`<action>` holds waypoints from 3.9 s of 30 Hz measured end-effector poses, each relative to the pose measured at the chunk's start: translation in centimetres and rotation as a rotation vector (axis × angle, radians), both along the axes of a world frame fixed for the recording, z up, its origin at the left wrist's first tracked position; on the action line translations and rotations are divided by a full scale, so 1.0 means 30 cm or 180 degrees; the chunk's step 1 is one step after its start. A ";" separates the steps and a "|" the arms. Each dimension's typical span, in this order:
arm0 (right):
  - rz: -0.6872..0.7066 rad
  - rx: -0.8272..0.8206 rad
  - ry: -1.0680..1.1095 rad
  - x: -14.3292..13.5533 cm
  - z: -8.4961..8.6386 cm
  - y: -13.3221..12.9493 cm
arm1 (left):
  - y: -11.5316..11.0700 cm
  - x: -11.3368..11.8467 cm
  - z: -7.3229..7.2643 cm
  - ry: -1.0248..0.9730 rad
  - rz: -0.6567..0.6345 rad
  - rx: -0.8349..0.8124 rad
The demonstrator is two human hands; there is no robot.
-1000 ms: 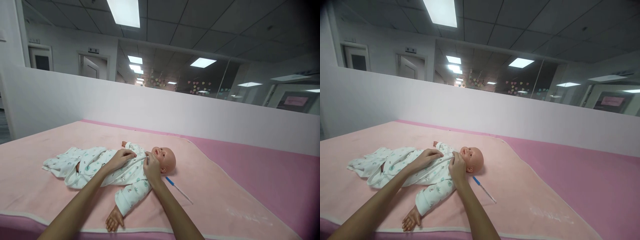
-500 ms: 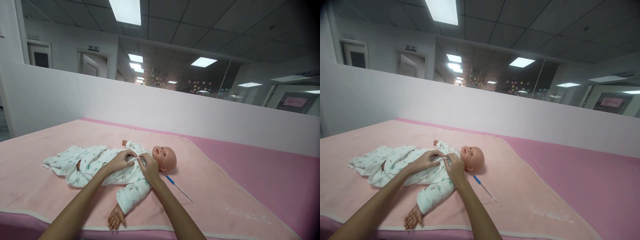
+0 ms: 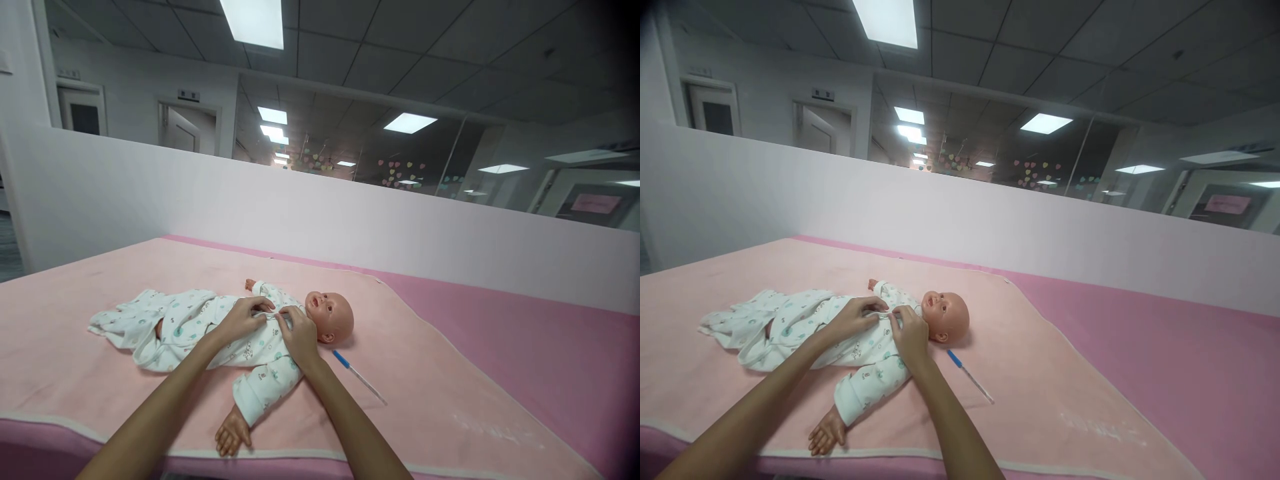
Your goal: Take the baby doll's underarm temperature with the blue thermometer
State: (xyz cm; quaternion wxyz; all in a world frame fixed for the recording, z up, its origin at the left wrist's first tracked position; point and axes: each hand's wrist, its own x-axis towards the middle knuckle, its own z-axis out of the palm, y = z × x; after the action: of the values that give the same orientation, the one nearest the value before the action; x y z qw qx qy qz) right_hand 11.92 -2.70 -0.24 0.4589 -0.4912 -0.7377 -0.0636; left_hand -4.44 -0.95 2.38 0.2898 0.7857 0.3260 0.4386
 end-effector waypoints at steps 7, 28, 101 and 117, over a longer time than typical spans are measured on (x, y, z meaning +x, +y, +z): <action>-0.0068 -0.0024 0.0009 -0.007 0.005 -0.003 | 0.012 -0.001 -0.009 -0.0033 0.0035 -0.0120; -0.0113 -0.0005 -0.0025 -0.007 0.002 0.001 | -0.002 0.012 -0.007 0.0260 0.0267 0.0555; 0.0121 0.0098 -0.0570 -0.164 0.004 0.019 | 0.062 -0.244 -0.021 0.0393 -0.0327 -0.0757; 0.0265 0.0240 -0.0628 -0.161 -0.005 0.014 | 0.048 -0.238 -0.018 0.0734 -0.0320 -0.0530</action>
State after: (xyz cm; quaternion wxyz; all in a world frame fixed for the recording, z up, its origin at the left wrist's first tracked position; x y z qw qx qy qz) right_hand 7.09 -2.27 -0.38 0.4043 -0.4339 -0.7961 -0.1202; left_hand -11.57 0.48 1.84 0.3362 0.8195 0.3526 0.3019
